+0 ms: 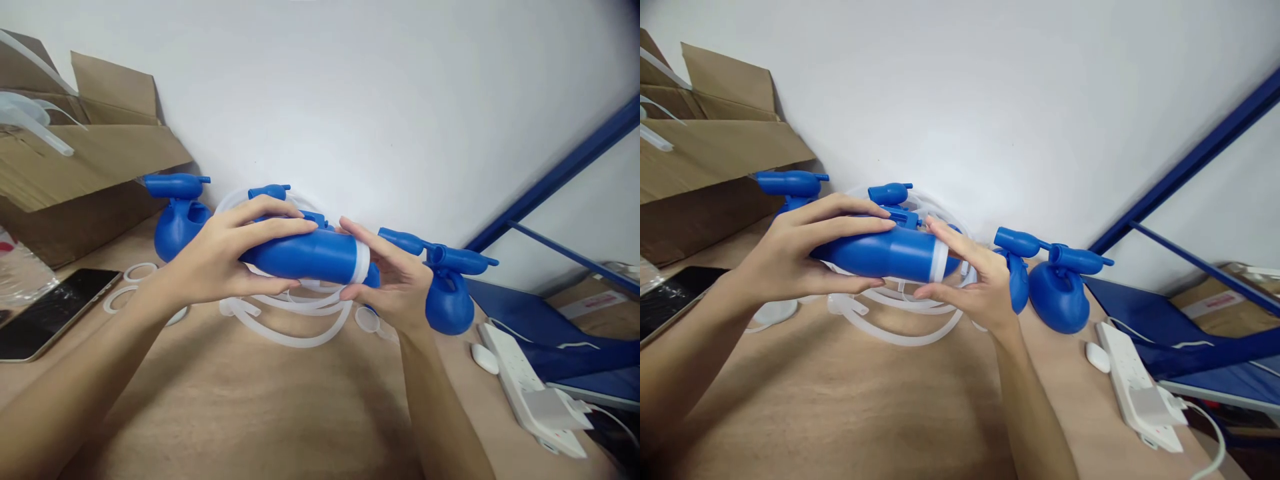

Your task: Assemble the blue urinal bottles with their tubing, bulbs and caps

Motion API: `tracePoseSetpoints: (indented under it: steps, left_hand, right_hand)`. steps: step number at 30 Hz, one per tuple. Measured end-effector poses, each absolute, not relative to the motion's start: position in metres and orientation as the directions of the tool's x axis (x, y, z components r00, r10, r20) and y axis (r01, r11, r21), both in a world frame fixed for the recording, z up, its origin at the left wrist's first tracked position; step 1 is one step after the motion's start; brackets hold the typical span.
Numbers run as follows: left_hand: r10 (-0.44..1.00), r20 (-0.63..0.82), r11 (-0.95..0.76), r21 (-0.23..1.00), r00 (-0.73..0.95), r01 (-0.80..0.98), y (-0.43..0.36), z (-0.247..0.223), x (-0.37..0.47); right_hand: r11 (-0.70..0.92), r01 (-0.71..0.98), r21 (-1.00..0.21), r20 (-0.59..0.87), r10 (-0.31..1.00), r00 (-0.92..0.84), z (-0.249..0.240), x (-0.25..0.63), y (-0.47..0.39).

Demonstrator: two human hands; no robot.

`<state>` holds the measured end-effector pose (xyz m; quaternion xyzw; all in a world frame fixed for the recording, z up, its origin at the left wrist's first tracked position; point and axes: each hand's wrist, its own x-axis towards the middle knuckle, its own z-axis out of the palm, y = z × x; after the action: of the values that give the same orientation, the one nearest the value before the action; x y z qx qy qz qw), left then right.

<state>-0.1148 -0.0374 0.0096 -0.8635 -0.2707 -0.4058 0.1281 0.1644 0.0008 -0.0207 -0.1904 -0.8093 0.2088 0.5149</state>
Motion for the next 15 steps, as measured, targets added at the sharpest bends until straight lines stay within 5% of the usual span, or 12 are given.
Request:
tracePoseSetpoints:
  steps: [8, 15]
  left_hand:
    - [0.251, 0.764, -0.826, -0.152, 0.595, 0.543, -0.042, -0.002, -0.109]
    - [0.207, 0.799, -0.795, -0.198, 0.564, 0.573, -0.046, -0.006, -0.100]
  right_hand:
    - [0.901, 0.165, -0.401, 0.813, 0.433, -0.389, -0.022, 0.150, -0.007]
    - [0.857, 0.176, -0.485, 0.808, 0.515, -0.285, -0.024, 0.136, -0.024]
